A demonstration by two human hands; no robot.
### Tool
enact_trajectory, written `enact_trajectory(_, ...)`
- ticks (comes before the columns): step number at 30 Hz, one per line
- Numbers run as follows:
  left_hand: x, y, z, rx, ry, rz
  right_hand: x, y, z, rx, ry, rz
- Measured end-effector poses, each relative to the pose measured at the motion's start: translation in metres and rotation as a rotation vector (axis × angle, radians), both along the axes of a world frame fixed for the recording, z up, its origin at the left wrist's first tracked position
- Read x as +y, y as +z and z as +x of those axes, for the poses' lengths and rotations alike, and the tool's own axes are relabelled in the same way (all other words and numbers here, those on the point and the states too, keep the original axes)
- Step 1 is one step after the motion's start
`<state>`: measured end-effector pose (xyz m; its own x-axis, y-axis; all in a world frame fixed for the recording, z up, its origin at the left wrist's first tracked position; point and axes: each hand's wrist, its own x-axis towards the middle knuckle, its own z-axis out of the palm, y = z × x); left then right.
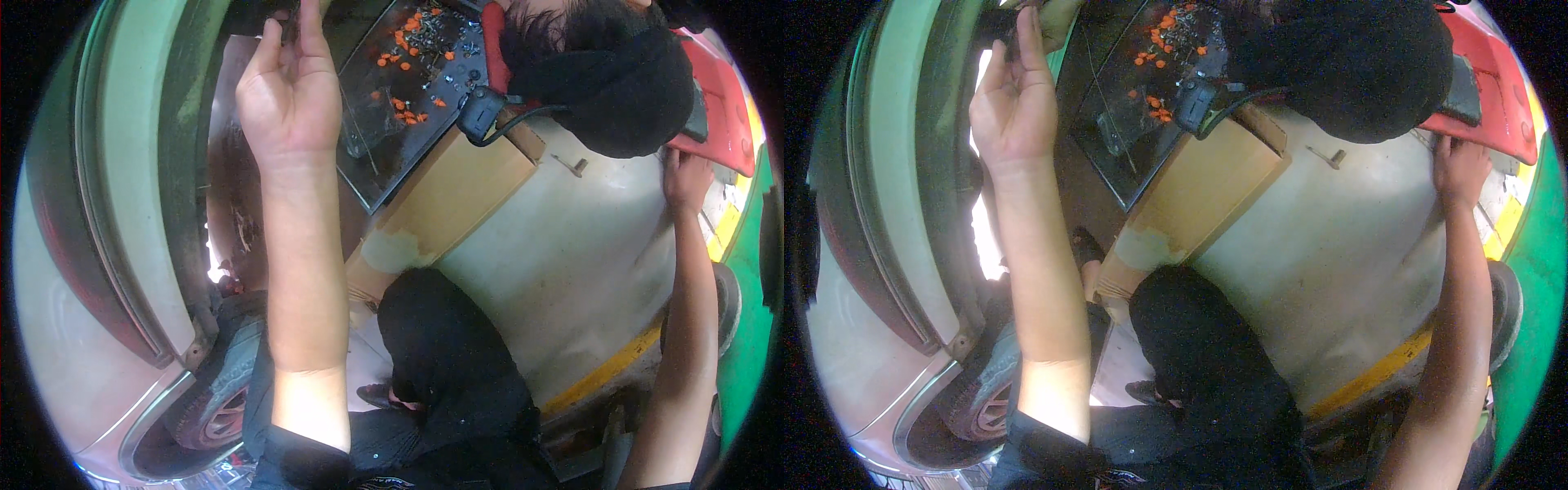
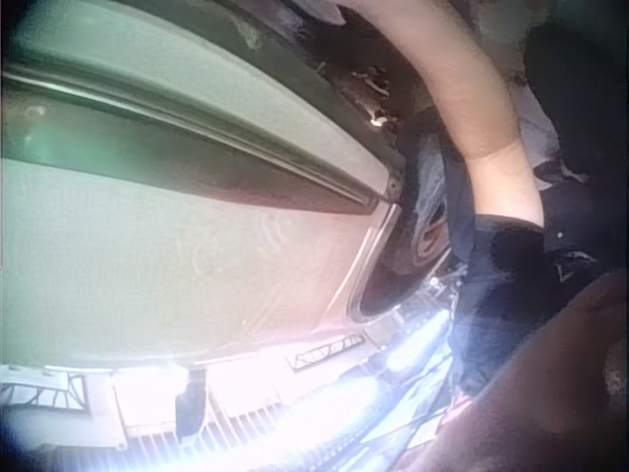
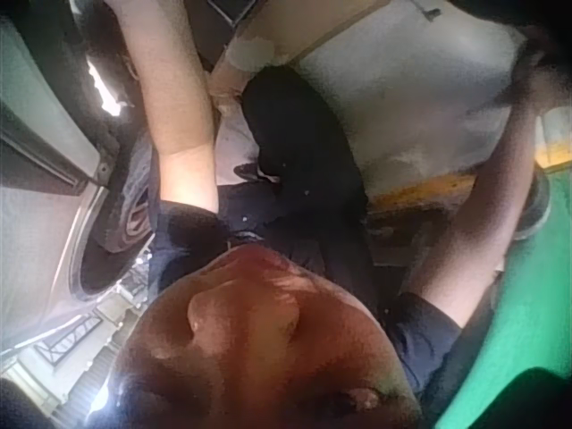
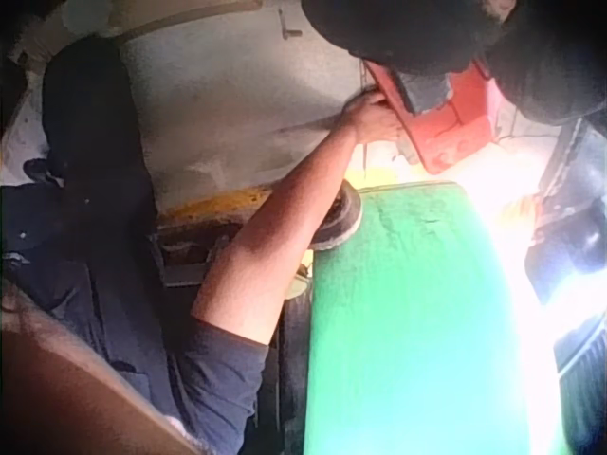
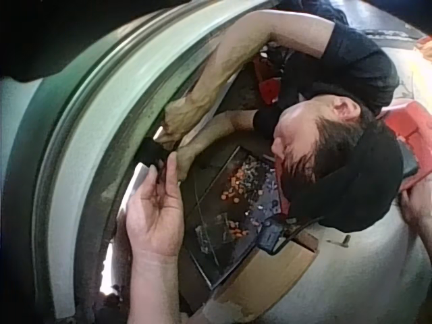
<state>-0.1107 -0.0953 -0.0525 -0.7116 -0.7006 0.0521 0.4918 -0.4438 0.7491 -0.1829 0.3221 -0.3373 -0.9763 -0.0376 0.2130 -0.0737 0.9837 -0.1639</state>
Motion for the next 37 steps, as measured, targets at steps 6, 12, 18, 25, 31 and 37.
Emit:
enact_trajectory(6, -0.001, 0.004, 0.0, -0.015, -0.033, 0.042, 0.0, 0.0, -0.001, -0.017, 0.022, -0.036)
enact_trajectory(12, -0.005, 0.001, 0.0, -0.016, -0.018, -0.002, 0.0, 0.0, 0.0, 0.012, 0.028, -0.012)
enact_trajectory(18, -0.008, -0.001, 0.001, 0.009, -0.052, 0.025, 0.001, -0.002, 0.0, 0.022, 0.0, 0.011)
enact_trajectory(25, -0.008, 0.0, 0.001, 0.016, -0.07, 0.036, 0.003, -0.004, 0.0, -0.023, 0.015, -0.002)
enact_trajectory(31, -0.005, 0.0, 0.001, 0.011, -0.067, 0.014, 0.002, -0.004, 0.0, -0.057, 0.003, 0.011)
enact_trajectory(37, -0.002, 0.003, 0.0, 0.004, -0.008, 0.046, 0.005, -0.009, -0.001, -0.013, -0.01, 0.043)
